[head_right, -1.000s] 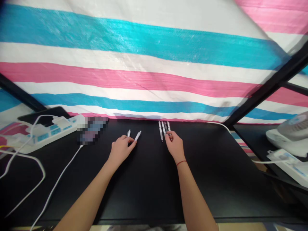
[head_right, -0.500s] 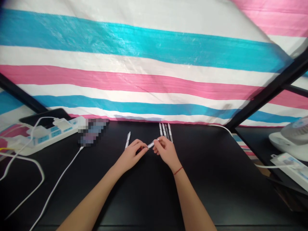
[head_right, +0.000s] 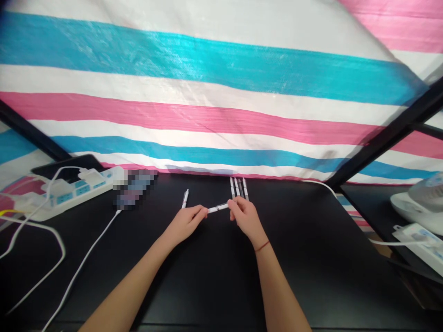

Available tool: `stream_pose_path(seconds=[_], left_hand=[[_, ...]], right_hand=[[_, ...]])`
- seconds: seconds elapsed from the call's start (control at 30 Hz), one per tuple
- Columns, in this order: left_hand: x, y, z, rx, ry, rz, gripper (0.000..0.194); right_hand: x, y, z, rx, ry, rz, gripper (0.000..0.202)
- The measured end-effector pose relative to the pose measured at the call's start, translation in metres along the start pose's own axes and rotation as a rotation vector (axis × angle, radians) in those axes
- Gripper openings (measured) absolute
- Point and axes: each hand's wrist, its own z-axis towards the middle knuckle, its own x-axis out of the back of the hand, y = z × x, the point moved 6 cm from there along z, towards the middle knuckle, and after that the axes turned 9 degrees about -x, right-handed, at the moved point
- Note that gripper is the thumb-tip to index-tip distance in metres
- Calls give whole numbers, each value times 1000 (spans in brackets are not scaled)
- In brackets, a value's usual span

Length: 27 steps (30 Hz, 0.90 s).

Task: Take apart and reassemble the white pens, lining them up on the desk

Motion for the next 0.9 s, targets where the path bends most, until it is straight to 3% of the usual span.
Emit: stream_pose_path(seconds=[0.2, 0.3, 0.43, 0.6, 0.73, 0.9], left_hand=[[9, -4, 0, 11, 26, 24, 42], [9, -7, 0, 16, 74, -54, 36], [8, -22, -1, 80, 231, -272, 34], [9, -35, 1, 113, 371, -514, 33], [13, -38, 1, 154, 420, -577, 35], [15, -34, 0, 144, 418, -570, 34]], right_hand=[[-9, -9, -5, 110, -97, -26, 19], [-8, -6, -3, 122, -42, -12, 18], [0, 0, 1, 79, 63, 26, 28], [5, 5, 6, 34, 66, 128, 23], [3, 8, 8, 27, 43, 197, 34], [6, 8, 8, 22, 83, 271, 28]])
